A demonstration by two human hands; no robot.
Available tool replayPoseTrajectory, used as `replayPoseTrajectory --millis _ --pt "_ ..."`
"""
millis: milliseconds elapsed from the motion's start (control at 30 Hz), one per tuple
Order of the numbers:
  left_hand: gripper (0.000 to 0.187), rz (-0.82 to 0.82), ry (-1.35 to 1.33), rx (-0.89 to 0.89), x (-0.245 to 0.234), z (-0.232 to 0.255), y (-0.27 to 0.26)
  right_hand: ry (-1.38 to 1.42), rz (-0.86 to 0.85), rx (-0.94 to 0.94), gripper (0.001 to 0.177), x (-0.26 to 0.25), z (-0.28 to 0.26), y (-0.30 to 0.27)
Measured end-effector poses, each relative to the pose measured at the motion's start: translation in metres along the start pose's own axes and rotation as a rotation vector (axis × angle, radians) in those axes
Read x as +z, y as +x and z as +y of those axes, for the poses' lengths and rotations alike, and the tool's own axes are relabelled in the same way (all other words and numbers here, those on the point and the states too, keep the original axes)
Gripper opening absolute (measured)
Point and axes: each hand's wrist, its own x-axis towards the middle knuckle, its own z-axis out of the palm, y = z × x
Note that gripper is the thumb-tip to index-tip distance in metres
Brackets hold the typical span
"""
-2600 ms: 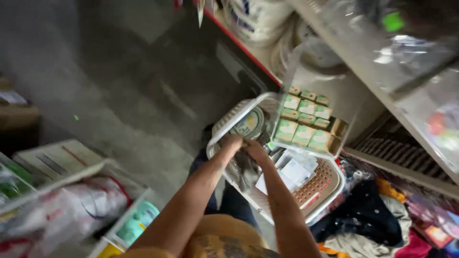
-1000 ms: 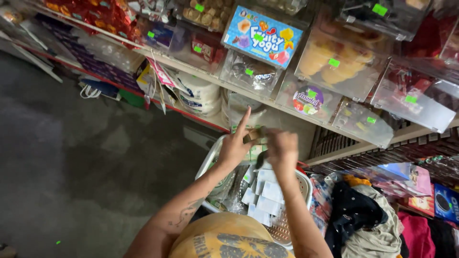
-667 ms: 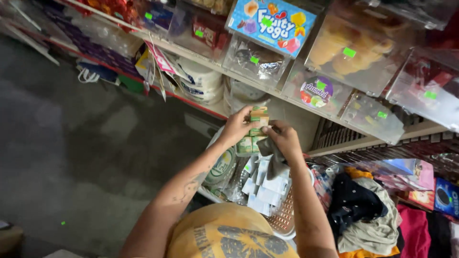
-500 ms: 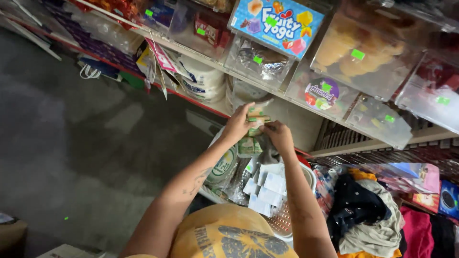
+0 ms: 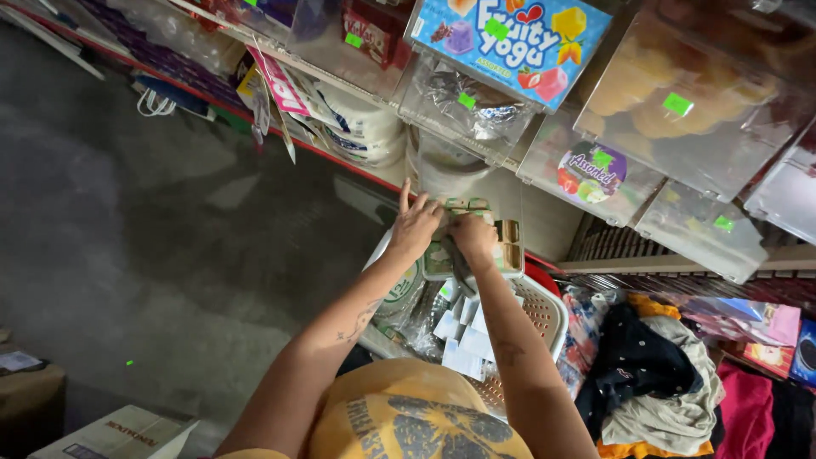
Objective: Organizing and applying labels to small boxed merchandise items in a plastic basket.
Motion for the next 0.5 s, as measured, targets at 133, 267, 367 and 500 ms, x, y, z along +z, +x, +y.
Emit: replayPoseTrajectory --millis 133,267,367,500 --pt "0.014 0.068 -0.012 0.017 0.001 -0.002 0.006 -0.074 -0.014 -0.032 0.036 -0.03 -0.011 -0.028" --pt "0.01 -0.058 -0.187 -0.07 -0.064 0.013 0.002 -0.216 0.002 -0.187 0.033 -0.116 -0.017 -0.134" --pt "0.037 -0.178 -0.402 -0.269 -0.068 0.011 -0.033 -0.066 -0.2 -0.27 0.037 -0.132 -0.013 -0.192" --pt "0.068 -0.672 -0.528 -0.559 -0.007 0.004 -0.109 -0.017 -0.532 -0.414 0.037 -0.026 0.003 -0.189"
